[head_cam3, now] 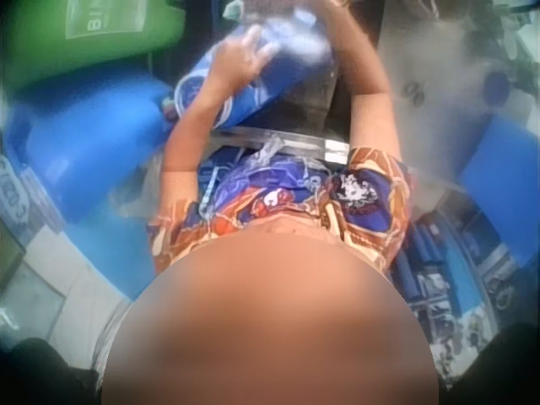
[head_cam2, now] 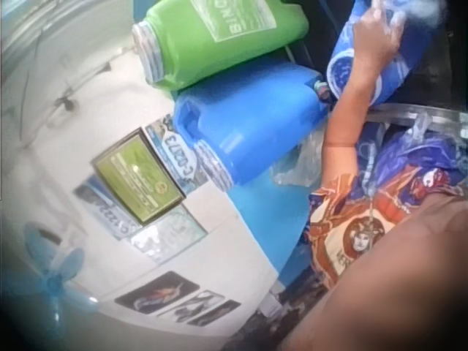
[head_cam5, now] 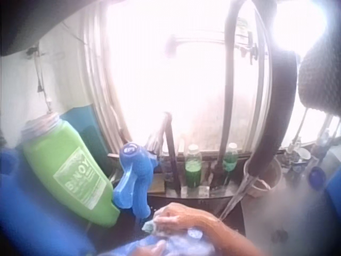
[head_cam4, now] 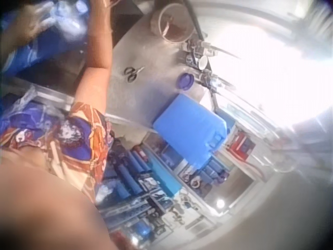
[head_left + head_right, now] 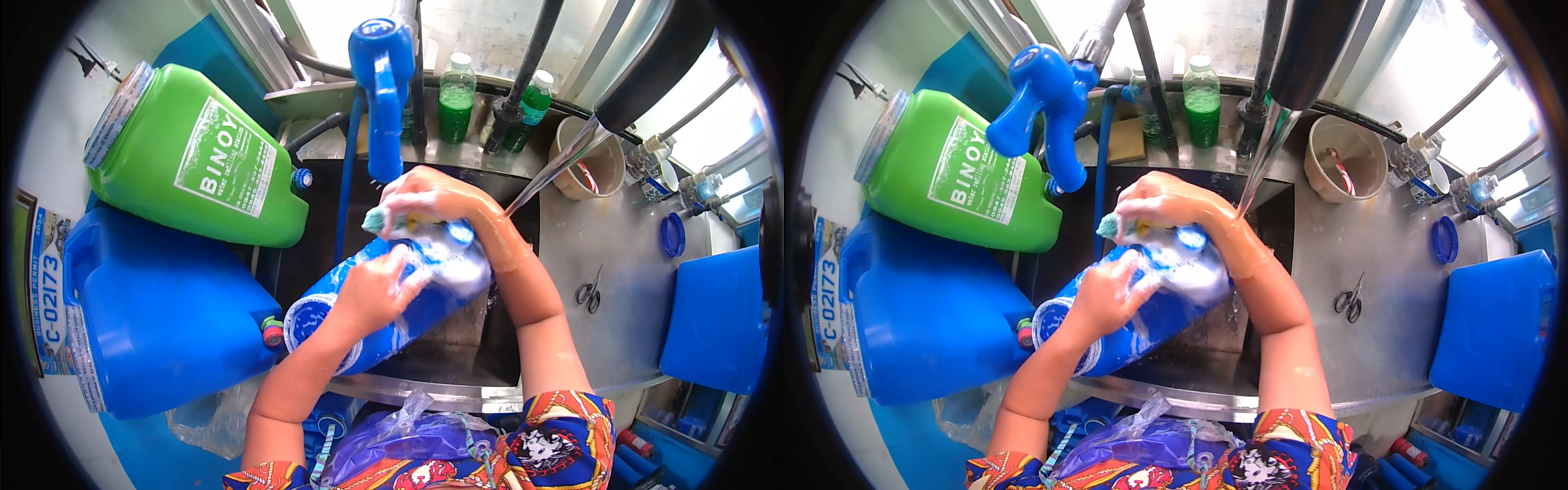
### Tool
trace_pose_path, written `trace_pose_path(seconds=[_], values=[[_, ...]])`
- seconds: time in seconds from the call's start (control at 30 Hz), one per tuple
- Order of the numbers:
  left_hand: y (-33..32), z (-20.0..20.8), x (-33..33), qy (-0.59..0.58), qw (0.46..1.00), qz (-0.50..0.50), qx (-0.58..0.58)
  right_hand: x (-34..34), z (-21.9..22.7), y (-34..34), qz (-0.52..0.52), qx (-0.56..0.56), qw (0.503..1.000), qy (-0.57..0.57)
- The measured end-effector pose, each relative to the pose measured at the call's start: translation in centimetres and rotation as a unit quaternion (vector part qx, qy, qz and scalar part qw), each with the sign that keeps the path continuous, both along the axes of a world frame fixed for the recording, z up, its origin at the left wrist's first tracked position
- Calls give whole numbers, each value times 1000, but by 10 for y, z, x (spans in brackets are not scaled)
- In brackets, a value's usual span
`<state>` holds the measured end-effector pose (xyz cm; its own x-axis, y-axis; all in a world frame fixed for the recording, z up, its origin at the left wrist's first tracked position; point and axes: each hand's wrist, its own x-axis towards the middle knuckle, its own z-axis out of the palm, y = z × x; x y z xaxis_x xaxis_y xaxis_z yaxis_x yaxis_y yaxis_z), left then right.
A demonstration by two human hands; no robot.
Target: The person scrubs the exterior of a blue plastic container with a green sponge under running water, then rinses it. They proceed to fill the container with water from a hose, shake it, and rinse the interior. Finally, they scrub the container's lid with a yellow sponge and rinse it under the tap.
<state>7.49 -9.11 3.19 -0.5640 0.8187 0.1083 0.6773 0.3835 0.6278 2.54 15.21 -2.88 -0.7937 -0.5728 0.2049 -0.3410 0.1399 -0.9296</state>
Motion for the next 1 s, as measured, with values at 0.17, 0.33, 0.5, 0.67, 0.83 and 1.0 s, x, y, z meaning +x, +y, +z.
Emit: trace_pose_path(seconds=[0.17, 0.33, 0.5, 0.67, 0.83, 1.0], values=[[-3, 3, 8, -14, 1000, 9, 4, -15, -119, 27, -108, 3, 983, -146], [-10, -3, -19, -32, 993, 104, 49, 104, -225, -2, -554, -20, 710, -434], [-12, -8, -46, 4, 981, 188, 41, 180, -200, -95, -421, -270, 569, -653], [12, -12, -43, 17, 984, 174, 41, 197, -66, -17, -378, -256, 757, -467], [47, -9, -21, 54, 994, 90, 41, 169, 72, 142, -703, 383, 582, 144], [73, -5, 9, 24, 999, 47, 12, 130, 110, 112, -586, 614, 529, -7]])
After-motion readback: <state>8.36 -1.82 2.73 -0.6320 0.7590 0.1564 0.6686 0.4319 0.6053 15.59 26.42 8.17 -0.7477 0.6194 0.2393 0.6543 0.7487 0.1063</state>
